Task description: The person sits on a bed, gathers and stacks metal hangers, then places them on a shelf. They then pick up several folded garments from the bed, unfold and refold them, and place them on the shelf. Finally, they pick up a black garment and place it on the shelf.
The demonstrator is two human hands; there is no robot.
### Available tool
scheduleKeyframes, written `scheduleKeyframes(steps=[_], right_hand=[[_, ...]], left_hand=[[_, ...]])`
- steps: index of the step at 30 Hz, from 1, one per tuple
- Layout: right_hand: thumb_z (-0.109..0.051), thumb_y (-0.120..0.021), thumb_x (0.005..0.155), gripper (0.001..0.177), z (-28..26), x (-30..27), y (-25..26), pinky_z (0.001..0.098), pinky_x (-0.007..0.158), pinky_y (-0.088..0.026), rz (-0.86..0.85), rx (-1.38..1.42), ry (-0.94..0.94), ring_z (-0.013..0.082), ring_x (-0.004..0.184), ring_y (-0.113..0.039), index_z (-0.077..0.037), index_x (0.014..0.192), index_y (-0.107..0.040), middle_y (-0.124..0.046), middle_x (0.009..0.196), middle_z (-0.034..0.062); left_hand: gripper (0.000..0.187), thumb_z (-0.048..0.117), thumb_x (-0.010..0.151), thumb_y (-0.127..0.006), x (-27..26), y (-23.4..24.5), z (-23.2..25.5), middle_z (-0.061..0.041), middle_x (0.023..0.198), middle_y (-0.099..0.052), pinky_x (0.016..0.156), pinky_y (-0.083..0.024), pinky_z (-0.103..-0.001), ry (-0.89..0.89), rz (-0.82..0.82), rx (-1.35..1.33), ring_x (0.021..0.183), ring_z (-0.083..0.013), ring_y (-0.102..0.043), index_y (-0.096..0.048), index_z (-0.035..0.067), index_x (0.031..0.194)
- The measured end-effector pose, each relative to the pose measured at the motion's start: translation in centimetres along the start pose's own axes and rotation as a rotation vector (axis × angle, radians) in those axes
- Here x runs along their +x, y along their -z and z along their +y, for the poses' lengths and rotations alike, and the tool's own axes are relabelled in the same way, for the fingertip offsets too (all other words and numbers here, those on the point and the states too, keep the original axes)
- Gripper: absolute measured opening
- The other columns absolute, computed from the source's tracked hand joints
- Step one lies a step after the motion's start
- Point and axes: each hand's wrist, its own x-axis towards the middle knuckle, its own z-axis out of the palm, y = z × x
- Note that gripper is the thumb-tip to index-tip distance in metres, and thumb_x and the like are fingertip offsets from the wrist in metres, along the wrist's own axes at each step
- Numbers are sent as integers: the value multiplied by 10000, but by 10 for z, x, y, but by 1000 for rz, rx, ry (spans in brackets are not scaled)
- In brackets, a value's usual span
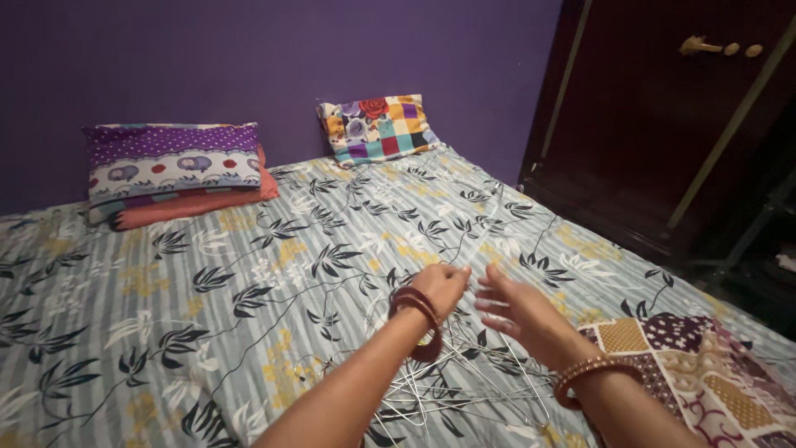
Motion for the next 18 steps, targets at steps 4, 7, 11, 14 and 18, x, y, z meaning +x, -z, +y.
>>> scheduleKeyframes(steps=[4,7,11,14,18], right_hand=[[-387,-447,1038,615,-12,7,-4,386,1070,-514,39,59,5,270,1243,-606,97,1416,-469,-593,1380,227],[-241,-484,1052,455,-11,14,2,394,1011,-525,48,164,32,266,1091,-639,82,1371,-465,-639,1250,217],[-156,-448,1033,324,-6,29,6,408,920,-526,69,340,106,228,940,-609,-70,1344,-482,-614,1052,109],[-163,-441,1038,305,8,31,7,413,896,-565,126,255,109,204,911,-591,-73,1318,-522,-565,967,84],[-154,-442,1057,277,26,23,2,392,889,-575,122,63,96,195,932,-595,-57,1300,-535,-583,978,77]], left_hand=[[441,368,987,-458,-8,-19,2,-194,962,-756,870,-539,-444,-211,12,27,932,-342,-721,-765,56,1040],[419,351,994,-466,-13,-28,1,-195,993,-749,899,-524,-444,-293,-25,92,970,-342,-710,-761,58,1048],[553,487,1023,-416,-9,-17,-4,-221,940,-774,869,-562,-449,-91,-234,22,946,-350,-755,-774,65,1015],[607,615,969,-471,-9,-12,-27,-145,1043,-774,964,-515,-396,7,-176,126,1043,-304,-712,-786,106,1069],[398,382,839,-727,-21,-18,-80,-147,1125,-741,944,-543,-394,86,-240,357,1062,-301,-715,-731,146,1159]])
